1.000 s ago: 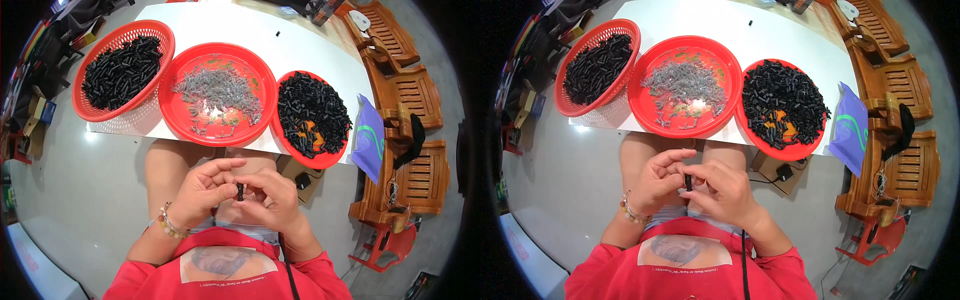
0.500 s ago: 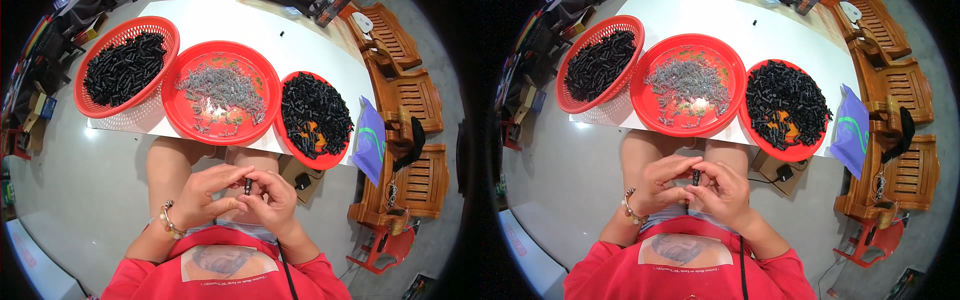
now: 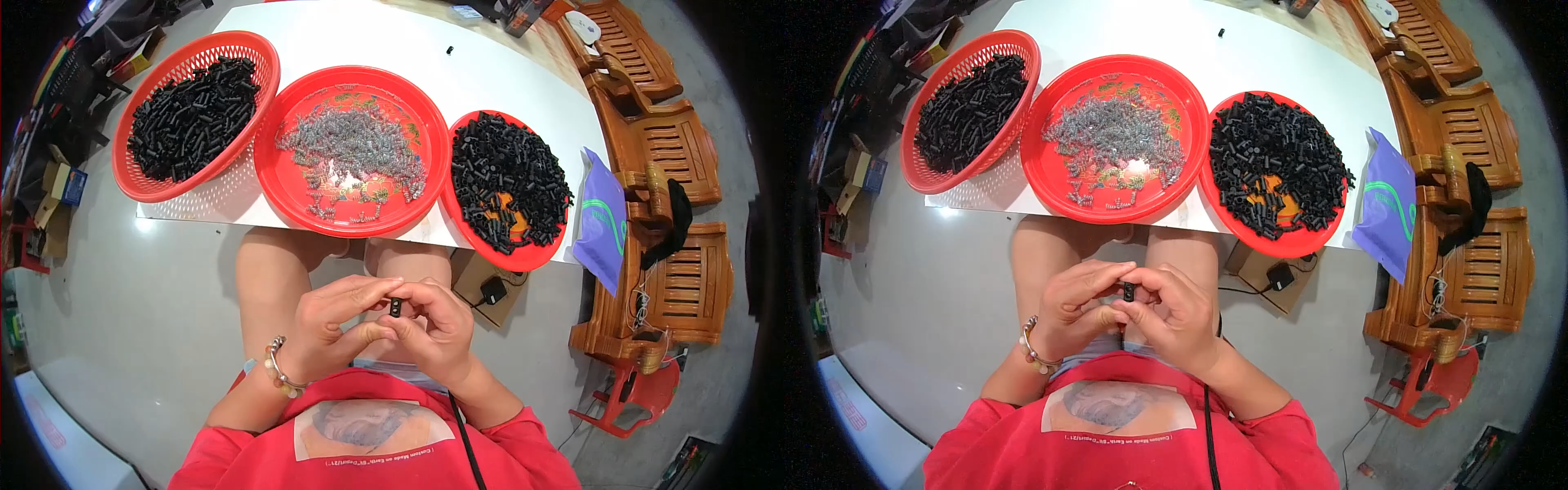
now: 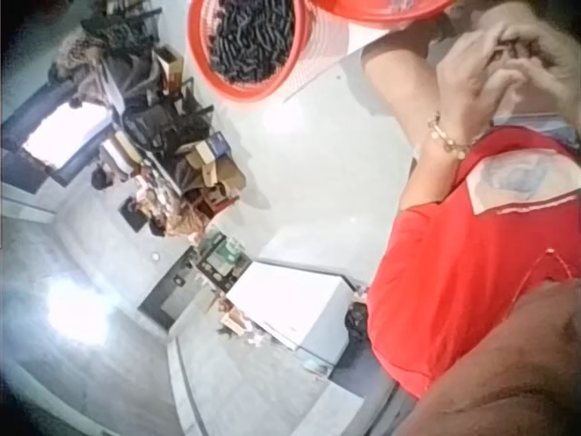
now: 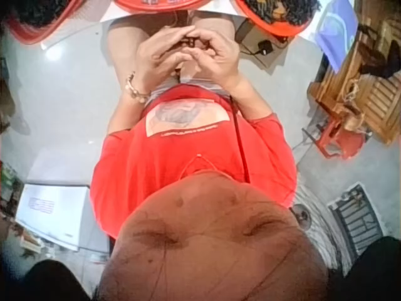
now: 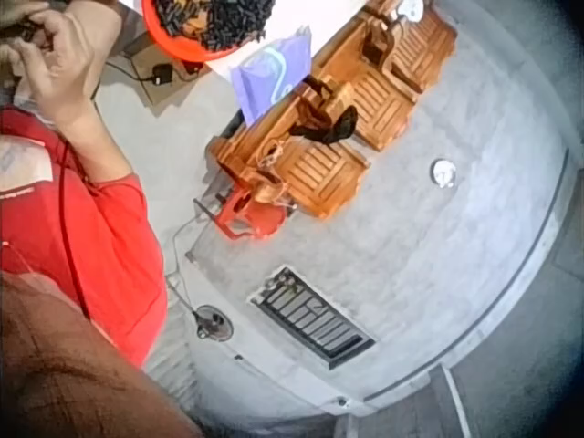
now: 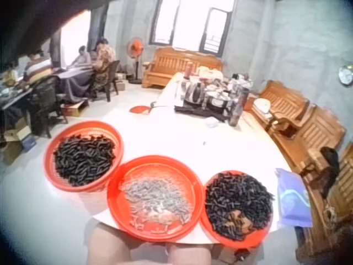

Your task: Manually assemble small plastic and metal components by fitting a metal ring onto a black plastic tube.

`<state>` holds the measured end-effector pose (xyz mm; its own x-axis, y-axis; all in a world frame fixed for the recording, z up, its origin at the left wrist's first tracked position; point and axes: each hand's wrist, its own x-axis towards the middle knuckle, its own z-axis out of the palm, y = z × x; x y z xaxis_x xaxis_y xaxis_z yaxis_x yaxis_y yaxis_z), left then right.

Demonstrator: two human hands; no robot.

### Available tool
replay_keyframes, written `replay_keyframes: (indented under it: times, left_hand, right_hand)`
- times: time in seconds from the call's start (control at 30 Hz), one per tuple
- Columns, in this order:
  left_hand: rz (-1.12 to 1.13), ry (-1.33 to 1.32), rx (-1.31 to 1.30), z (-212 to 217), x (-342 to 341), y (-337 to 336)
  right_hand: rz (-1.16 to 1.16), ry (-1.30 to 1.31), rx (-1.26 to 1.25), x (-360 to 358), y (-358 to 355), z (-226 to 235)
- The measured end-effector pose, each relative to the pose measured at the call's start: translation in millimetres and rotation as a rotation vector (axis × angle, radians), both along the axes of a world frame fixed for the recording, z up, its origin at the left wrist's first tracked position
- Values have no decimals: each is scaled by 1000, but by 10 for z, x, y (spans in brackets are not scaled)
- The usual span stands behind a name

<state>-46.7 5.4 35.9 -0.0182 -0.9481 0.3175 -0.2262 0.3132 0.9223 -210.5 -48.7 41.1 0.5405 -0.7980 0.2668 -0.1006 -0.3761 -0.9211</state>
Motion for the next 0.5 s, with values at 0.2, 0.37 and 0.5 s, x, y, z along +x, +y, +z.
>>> replay_keyframes:
  times: [0.2, 0.37, 0.5]
  left_hand:
    - [12, -16, -38, 71, -6, -31]
    - [-38, 143, 229, 191, -32, -90]
    - [20, 483, 438, 77, 14, -18]
  right_hand:
    - [4, 1, -25, -2, -32, 38]
    - [-1, -23, 24, -38, -100, 9]
    - [55, 81, -133, 12, -150, -4]
